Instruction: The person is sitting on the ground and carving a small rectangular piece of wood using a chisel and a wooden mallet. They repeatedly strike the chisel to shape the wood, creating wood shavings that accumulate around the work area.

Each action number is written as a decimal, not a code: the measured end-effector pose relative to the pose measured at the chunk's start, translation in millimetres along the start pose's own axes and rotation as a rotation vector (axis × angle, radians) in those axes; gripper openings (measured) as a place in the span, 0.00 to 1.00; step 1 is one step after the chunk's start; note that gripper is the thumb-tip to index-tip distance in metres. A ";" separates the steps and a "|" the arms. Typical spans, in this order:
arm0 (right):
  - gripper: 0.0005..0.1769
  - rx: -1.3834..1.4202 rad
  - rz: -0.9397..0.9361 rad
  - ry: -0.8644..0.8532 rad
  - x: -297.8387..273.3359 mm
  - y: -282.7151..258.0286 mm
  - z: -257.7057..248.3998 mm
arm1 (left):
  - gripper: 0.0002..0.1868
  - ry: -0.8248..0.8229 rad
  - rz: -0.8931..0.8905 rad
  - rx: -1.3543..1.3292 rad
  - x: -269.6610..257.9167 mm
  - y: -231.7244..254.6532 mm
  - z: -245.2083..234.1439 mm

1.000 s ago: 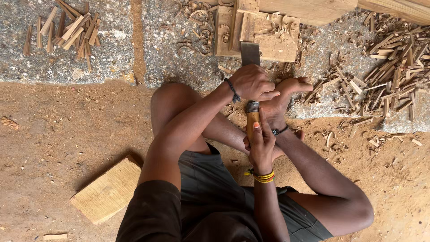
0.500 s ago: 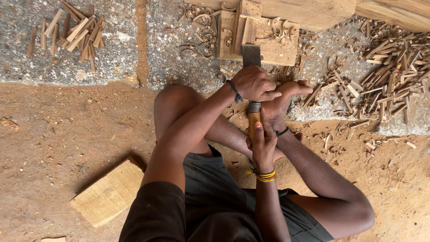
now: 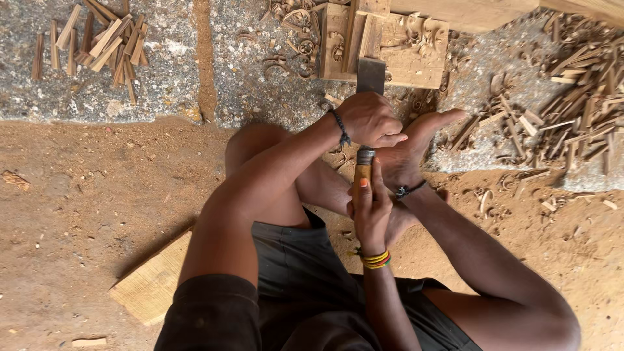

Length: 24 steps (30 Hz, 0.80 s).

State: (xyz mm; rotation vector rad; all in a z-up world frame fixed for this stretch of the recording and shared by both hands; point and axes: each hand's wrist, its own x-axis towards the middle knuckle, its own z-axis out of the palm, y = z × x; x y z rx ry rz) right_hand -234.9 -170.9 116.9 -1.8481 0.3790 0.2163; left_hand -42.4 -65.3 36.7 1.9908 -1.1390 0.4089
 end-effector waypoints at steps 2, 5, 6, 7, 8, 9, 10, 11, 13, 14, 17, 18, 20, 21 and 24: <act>0.33 -0.022 0.010 -0.001 -0.5 3.1 5.9 | 0.28 -0.061 -0.006 -0.037 -1.7 -1.6 -2.3; 0.33 -0.044 0.027 0.024 1.5 11.3 9.8 | 0.28 -0.037 0.050 -0.094 -4.4 -6.8 0.3; 0.33 -0.023 0.016 0.015 -1.7 13.8 9.1 | 0.28 -0.038 0.054 -0.126 -5.2 -4.6 3.3; 0.33 0.000 -0.007 -0.005 0.2 15.3 9.9 | 0.28 -0.035 0.057 -0.143 -5.0 -7.4 2.5; 0.33 0.023 -0.029 -0.025 1.5 16.3 11.2 | 0.28 -0.033 0.059 -0.160 -5.1 -9.5 1.2; 0.33 0.013 -0.017 -0.018 3.7 16.8 12.9 | 0.27 -0.007 0.083 -0.145 -5.3 -11.7 -0.1; 0.33 0.002 -0.005 -0.011 6.0 17.2 14.7 | 0.27 0.019 0.108 -0.129 -4.2 -14.1 -0.5; 0.33 -0.011 0.005 -0.005 8.2 17.5 15.0 | 0.27 0.049 0.133 -0.111 -3.3 -15.9 0.3; 0.34 0.006 0.047 -0.008 10.0 16.5 16.8 | 0.27 0.009 0.101 -0.080 -5.4 -16.8 3.1; 0.34 0.017 0.065 -0.009 12.2 15.4 18.3 | 0.27 -0.012 0.088 -0.062 -6.6 -19.4 5.7; 0.34 -0.006 0.049 -0.014 23.5 15.5 18.4 | 0.28 -0.143 0.076 -0.067 -8.2 -36.5 25.1; 0.34 -0.053 -0.002 -0.021 34.2 16.7 19.3 | 0.26 -0.123 0.143 -0.009 -1.4 -50.5 31.0; 0.33 -0.144 -0.119 -0.038 62.6 16.7 22.7 | 0.23 -0.077 0.280 0.123 15.7 -79.0 27.4; 0.33 -0.139 -0.126 -0.018 66.5 13.9 23.7 | 0.23 -0.073 0.185 0.095 17.7 -79.6 18.5; 0.33 -0.121 -0.267 -0.023 83.7 15.4 38.0 | 0.26 -0.050 -0.016 0.116 15.0 -79.9 -22.6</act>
